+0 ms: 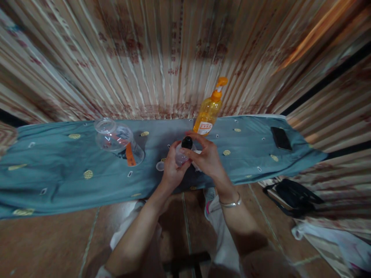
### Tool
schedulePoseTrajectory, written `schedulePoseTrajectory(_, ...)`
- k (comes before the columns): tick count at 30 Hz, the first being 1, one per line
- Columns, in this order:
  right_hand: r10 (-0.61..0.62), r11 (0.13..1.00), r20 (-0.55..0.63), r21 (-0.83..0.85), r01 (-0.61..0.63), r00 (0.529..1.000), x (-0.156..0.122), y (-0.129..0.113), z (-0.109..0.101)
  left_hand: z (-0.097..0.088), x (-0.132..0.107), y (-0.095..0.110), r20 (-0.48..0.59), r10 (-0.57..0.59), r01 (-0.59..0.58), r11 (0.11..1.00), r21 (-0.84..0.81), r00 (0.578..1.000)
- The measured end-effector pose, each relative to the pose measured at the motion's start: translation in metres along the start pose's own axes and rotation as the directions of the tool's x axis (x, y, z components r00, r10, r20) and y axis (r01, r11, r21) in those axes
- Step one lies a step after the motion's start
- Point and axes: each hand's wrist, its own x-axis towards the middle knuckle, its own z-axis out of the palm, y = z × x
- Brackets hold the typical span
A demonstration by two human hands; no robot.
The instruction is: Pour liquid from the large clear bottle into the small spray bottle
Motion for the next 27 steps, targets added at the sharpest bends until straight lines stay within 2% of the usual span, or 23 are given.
schedulePoseTrajectory(3, 0.011, 0.999, -0.062, -0.039, -0.014, 0.998, -0.0015, -0.0016, 0.0026, -0.0002, -0.0006, -0.0024, -0.004, 0.013, -0.013, 1.0, 0.025, 1.0)
schedulePoseTrajectory(10, -0.032, 0.999, 0.038, 0.031, 0.03, 0.999, 0.0004, -0.0003, -0.004, 0.0005, -0.0007, 0.0006, 0.004, -0.047, 0.047, 0.998, 0.037, 0.999)
schedulePoseTrajectory(16, 0.001, 0.999, -0.066, -0.034, -0.003, 0.998, -0.0013, -0.0009, 0.0033, 0.0001, -0.0007, -0.0007, 0.001, -0.034, 0.034, 0.998, 0.048, 0.999)
schedulePoseTrajectory(23, -0.05, 0.998, 0.026, 0.039, 0.049, 0.998, 0.0006, 0.0015, -0.004, 0.0003, 0.0011, 0.0035, 0.008, -0.044, 0.044, 0.999, 0.014, 0.999)
schedulePoseTrajectory(27, -0.036, 0.999, -0.039, 0.025, 0.037, 0.999, 0.0002, 0.0005, 0.0015, -0.0013, 0.0026, 0.0061, 0.009, -0.033, 0.033, 0.999, 0.028, 0.999)
